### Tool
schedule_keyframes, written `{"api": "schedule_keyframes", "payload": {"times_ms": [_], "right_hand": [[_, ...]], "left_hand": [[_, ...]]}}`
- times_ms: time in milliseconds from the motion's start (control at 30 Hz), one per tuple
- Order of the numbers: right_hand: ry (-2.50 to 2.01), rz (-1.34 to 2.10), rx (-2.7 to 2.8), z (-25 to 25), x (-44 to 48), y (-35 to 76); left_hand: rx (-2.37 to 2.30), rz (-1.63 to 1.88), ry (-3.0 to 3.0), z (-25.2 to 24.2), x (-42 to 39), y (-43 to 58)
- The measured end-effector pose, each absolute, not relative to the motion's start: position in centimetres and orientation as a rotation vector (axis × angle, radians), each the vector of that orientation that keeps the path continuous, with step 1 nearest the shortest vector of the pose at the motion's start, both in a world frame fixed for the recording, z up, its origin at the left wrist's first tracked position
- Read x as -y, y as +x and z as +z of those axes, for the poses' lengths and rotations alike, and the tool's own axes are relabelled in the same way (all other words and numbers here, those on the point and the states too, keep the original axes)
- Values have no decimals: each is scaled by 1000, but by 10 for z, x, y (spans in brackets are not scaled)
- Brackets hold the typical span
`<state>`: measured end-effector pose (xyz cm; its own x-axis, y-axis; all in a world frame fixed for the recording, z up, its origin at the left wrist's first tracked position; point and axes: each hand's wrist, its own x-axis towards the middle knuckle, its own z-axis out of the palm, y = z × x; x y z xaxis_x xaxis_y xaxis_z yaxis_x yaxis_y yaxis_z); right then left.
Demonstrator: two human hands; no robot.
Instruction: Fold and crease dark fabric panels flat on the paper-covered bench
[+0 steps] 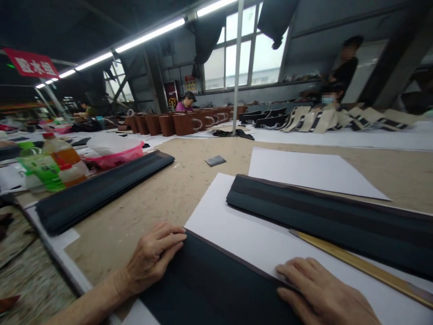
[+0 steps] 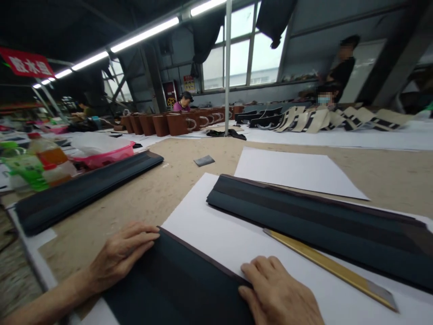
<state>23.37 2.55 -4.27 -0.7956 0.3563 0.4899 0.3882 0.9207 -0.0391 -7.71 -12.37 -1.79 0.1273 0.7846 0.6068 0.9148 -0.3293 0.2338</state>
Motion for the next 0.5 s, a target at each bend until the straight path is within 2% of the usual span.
{"api": "schedule_keyframes", "payload": {"times_ms": [200, 500], "right_hand": [[-765, 211, 2611, -37, -15, 226], [-675, 340, 2522, -29, -1, 224]], "left_hand": [[1621, -898, -2535, -11, 77, -20], [1629, -886, -2751, -12, 46, 30]]}}
